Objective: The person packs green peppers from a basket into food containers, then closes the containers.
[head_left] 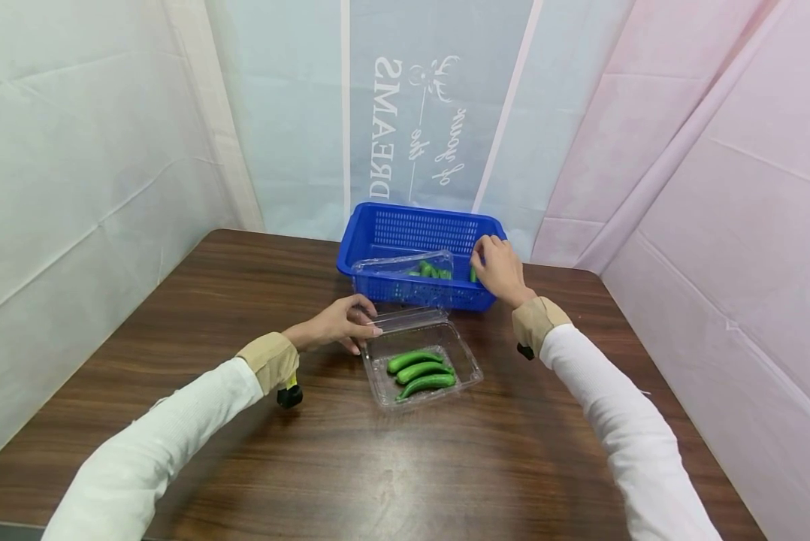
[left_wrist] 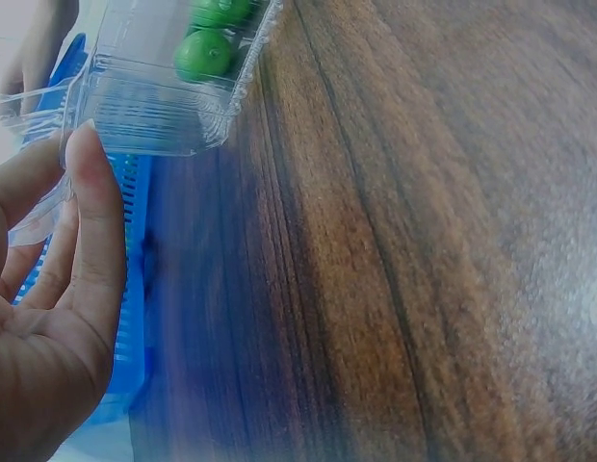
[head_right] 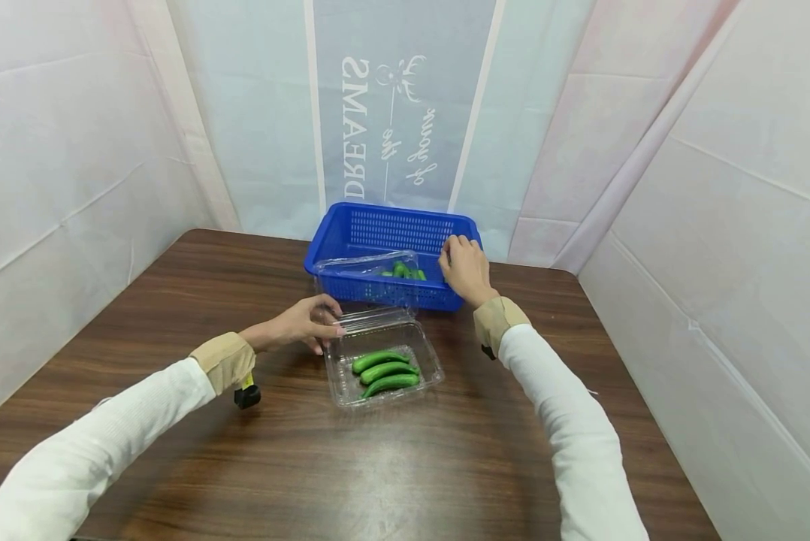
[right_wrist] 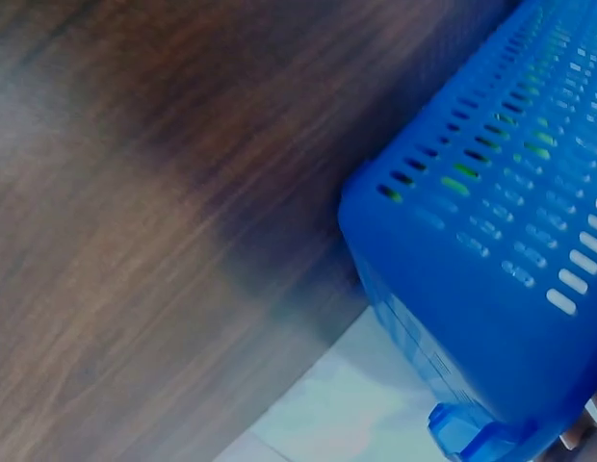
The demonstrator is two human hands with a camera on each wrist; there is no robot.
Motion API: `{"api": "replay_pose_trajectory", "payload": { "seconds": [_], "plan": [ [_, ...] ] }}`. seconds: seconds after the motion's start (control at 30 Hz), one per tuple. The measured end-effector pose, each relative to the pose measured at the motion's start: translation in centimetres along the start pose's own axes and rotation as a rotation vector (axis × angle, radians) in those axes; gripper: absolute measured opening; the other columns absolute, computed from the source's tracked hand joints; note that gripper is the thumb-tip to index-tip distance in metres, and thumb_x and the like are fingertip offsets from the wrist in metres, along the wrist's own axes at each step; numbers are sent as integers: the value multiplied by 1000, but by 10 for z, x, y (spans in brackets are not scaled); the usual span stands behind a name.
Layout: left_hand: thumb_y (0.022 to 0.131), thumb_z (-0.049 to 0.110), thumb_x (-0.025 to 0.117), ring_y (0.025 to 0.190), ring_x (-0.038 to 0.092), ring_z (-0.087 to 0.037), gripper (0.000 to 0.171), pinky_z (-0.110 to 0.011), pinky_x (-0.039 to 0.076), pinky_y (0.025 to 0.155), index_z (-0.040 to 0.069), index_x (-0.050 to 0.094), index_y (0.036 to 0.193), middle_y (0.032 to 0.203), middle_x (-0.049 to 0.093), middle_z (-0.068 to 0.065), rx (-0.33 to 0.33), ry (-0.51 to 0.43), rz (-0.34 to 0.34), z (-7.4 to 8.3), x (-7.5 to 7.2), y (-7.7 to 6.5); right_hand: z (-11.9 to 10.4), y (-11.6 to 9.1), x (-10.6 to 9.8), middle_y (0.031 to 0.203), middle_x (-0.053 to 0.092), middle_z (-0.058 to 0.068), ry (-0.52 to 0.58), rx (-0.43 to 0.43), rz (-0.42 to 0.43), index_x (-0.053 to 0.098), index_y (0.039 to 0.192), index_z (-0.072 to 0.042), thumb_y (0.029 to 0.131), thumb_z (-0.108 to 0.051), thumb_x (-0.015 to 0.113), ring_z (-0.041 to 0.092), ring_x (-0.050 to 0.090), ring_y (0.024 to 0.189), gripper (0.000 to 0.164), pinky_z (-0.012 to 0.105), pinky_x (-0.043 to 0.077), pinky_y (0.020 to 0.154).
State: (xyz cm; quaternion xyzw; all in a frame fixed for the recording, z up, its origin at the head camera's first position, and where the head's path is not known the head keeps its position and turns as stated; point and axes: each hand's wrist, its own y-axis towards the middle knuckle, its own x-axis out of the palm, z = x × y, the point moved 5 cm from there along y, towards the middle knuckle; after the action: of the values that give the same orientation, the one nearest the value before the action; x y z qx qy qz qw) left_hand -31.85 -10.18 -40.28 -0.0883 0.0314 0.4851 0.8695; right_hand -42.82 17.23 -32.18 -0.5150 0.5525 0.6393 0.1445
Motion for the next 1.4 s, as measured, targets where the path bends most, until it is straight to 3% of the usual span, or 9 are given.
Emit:
{"api": "replay_pose_trajectory", "payload": {
  "seconds": [0.1, 0.27, 0.43, 0.57, 0.77, 1.03, 1.23, 1.4],
  "plan": [
    [81, 10, 65, 68, 59, -33, 46, -59, 46, 66, -2, 38, 115, 99, 55, -28, 1, 5, -5, 7, 2, -5, 5, 5, 4, 79, 50, 8, -16, 33, -70, 57, 87, -5, 88, -16, 49, 25, 45, 69, 13, 36, 39, 60],
    [81, 9, 65, 68, 59, -33, 44, -58, 47, 66, -3, 38, 115, 101, 53, -31, -3, 6, -2, 12, 4, -10, 10, 13, 12, 85, 56, 11, -58, 92, -298, 62, 91, -5, 86, -19, 52, 25, 52, 74, 18, 39, 45, 61],
    [81, 10, 65, 69, 59, -35, 45, -58, 46, 66, -2, 39, 115, 102, 53, -31, -13, 2, 0, 3, 0, -3, 10, 19, 21, 92, 62, 9, -59, 128, -572, 64, 95, -7, 86, -22, 56, 27, 56, 86, 19, 45, 46, 76],
    [80, 12, 66, 68, 59, -34, 47, -57, 47, 64, 1, 39, 116, 101, 55, -29, -8, 9, 12, -6, -3, 2, 7, 22, 28, 95, 63, 7, -27, 98, -713, 66, 97, -8, 86, -23, 59, 27, 55, 94, 20, 46, 39, 88],
    [79, 18, 68, 68, 60, -30, 47, -53, 50, 63, 5, 40, 115, 99, 57, -24, 6, 51, 18, -8, -3, 5, 6, 21, 35, 100, 63, 10, 26, 45, -817, 66, 101, -9, 85, -16, 59, 26, 54, 98, 18, 42, 43, 85],
    [79, 17, 68, 68, 60, -31, 43, -50, 51, 60, 8, 42, 112, 94, 59, -19, 8, 55, 32, -7, -4, 6, 6, 16, 46, 121, 49, 24, 68, 29, -979, 56, 116, -1, 84, 5, 39, 36, 41, 113, 37, 42, 44, 86],
    [79, 18, 68, 67, 60, -30, 43, -50, 51, 60, 7, 42, 112, 93, 59, -18, 13, 54, 37, -9, -4, 7, 7, 12, 53, 128, 40, 25, 148, 84, -1060, 49, 123, 0, 87, 1, 40, 35, 35, 118, 37, 40, 44, 87],
    [79, 16, 68, 66, 60, -28, 45, -52, 50, 60, 6, 41, 112, 93, 59, -18, 8, 44, 36, -9, -3, 6, 5, 10, 57, 131, 36, 25, 142, 92, -1088, 46, 126, 0, 88, 1, 37, 35, 31, 120, 39, 35, 43, 87]
  ]
}}
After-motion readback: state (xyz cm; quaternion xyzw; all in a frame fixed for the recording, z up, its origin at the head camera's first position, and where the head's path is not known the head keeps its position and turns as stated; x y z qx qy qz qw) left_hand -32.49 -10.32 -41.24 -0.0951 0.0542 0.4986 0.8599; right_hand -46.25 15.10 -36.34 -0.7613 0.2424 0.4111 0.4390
